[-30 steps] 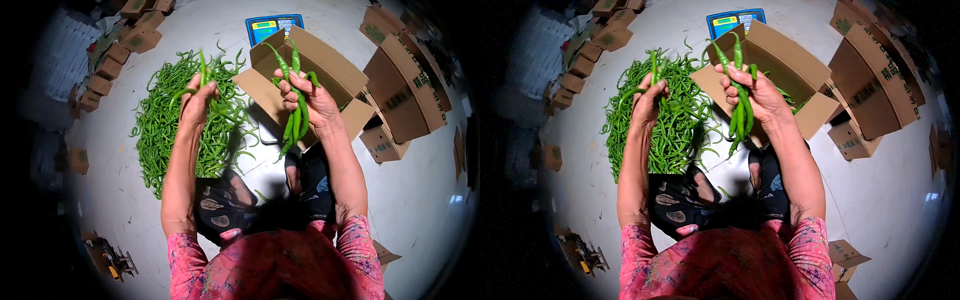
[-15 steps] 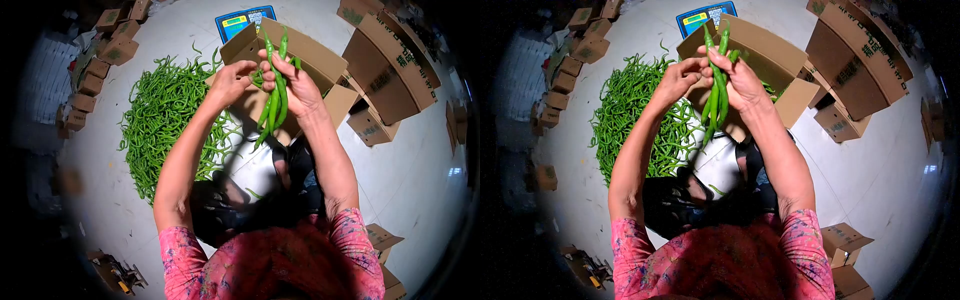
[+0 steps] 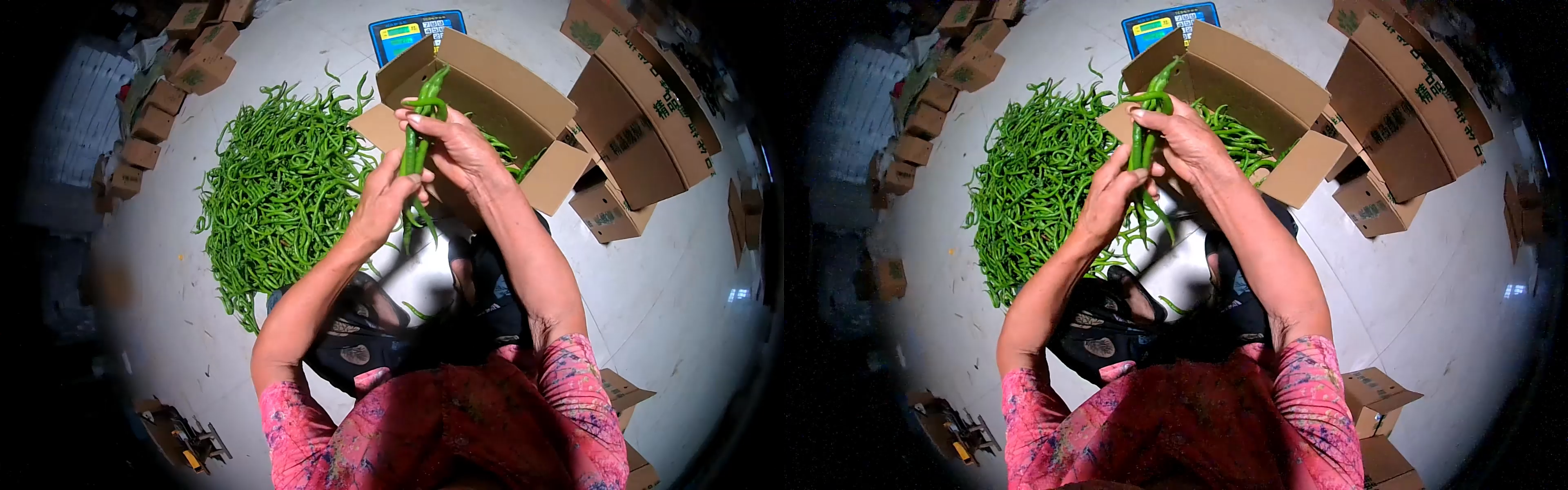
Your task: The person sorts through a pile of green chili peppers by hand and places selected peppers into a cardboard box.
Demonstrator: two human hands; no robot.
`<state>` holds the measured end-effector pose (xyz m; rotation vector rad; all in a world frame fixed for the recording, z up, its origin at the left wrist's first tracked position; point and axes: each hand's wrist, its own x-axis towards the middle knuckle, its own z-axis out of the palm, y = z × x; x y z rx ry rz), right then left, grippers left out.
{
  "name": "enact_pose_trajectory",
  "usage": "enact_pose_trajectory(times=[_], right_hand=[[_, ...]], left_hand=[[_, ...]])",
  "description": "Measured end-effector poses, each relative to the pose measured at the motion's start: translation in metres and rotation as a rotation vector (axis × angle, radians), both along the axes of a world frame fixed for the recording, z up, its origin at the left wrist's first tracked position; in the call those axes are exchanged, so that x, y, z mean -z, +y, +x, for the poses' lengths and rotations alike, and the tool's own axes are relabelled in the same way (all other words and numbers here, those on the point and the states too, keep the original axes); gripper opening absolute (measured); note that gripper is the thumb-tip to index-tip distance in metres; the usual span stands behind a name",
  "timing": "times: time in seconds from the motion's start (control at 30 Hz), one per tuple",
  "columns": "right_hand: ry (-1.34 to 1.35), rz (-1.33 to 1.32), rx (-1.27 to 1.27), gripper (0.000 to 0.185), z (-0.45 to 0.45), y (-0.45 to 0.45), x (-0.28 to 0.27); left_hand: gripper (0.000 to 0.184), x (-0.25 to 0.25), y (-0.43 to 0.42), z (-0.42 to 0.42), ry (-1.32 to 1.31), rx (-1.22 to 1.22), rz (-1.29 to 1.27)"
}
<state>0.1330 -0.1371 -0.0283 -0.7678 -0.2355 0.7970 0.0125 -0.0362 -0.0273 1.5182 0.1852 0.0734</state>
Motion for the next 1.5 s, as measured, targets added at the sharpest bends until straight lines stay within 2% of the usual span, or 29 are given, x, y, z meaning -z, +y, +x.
enact_pose_trajectory(times=[0.07,0.13,0.17,0.2,0.3,0.37,0.6,0.63,0.73,0.9,1.0,1.07,1.13,1.2,1.23,1.33,1.4,1.5], right_hand=[[-0.015,0.032,-0.144,0.037,-0.001,-0.001,0.000],[-0.005,0.111,-0.328,0.038,0.000,0.001,-0.002],[-0.063,0.038,-0.188,0.035,-0.007,0.008,-0.001],[-0.108,-0.008,-0.221,0.034,-0.008,0.008,-0.001],[-0.162,-0.105,-0.338,0.032,-0.013,0.005,-0.005],[-0.205,-0.133,-0.265,0.028,-0.019,0.015,-0.003],[-0.272,-0.322,-0.117,0.026,-0.027,0.024,-0.007],[-0.281,-0.356,-0.103,0.027,-0.024,0.024,-0.004],[-0.351,-0.451,-0.044,0.028,-0.016,0.018,-0.006],[-0.357,-0.450,0.059,0.027,-0.004,0.010,-0.005],[-0.384,-0.439,0.151,0.022,-0.008,0.013,-0.005],[-0.446,-0.446,0.199,0.021,-0.008,0.015,0.001],[-0.463,-0.434,0.203,0.022,-0.010,0.017,0.001],[-0.441,-0.435,0.179,0.023,-0.015,0.017,-0.003],[-0.452,-0.452,0.168,0.025,-0.015,0.017,-0.003],[-0.423,-0.448,0.148,0.029,-0.012,0.019,0.005],[-0.381,-0.466,0.137,0.029,-0.005,0.016,0.007],[-0.313,-0.473,0.145,0.029,0.002,0.010,0.004]], left_hand=[[0.036,0.000,0.011,-0.005,-0.028,0.006,-0.244],[0.042,0.000,0.020,-0.011,0.002,0.014,-0.383],[0.041,-0.001,0.023,-0.012,0.002,0.015,-0.433],[0.041,-0.003,0.023,-0.013,0.001,0.018,-0.483],[0.037,-0.009,0.025,-0.014,0.028,-0.023,-0.453],[0.034,-0.007,0.033,-0.016,0.027,-0.053,-0.383],[0.029,0.007,0.039,-0.022,-0.046,-0.254,-0.498],[0.023,0.005,0.041,-0.023,-0.055,-0.250,-0.499],[0.018,0.005,0.054,-0.025,0.053,-0.299,-0.268],[0.015,0.000,0.081,-0.031,-0.032,-0.399,-0.268],[0.016,0.003,0.078,-0.034,0.044,-0.383,-0.134],[0.019,0.006,0.060,-0.035,0.129,-0.337,-0.109],[0.035,0.005,0.043,-0.036,0.182,-0.275,-0.026],[0.040,0.014,0.030,-0.034,0.151,-0.284,0.144],[0.035,0.020,0.029,-0.033,0.142,-0.257,0.150],[0.030,0.021,0.034,-0.029,0.074,-0.242,-0.074],[0.024,0.021,0.046,-0.027,0.149,-0.194,-0.245],[0.020,0.026,0.056,-0.028,0.102,-0.176,-0.374]])
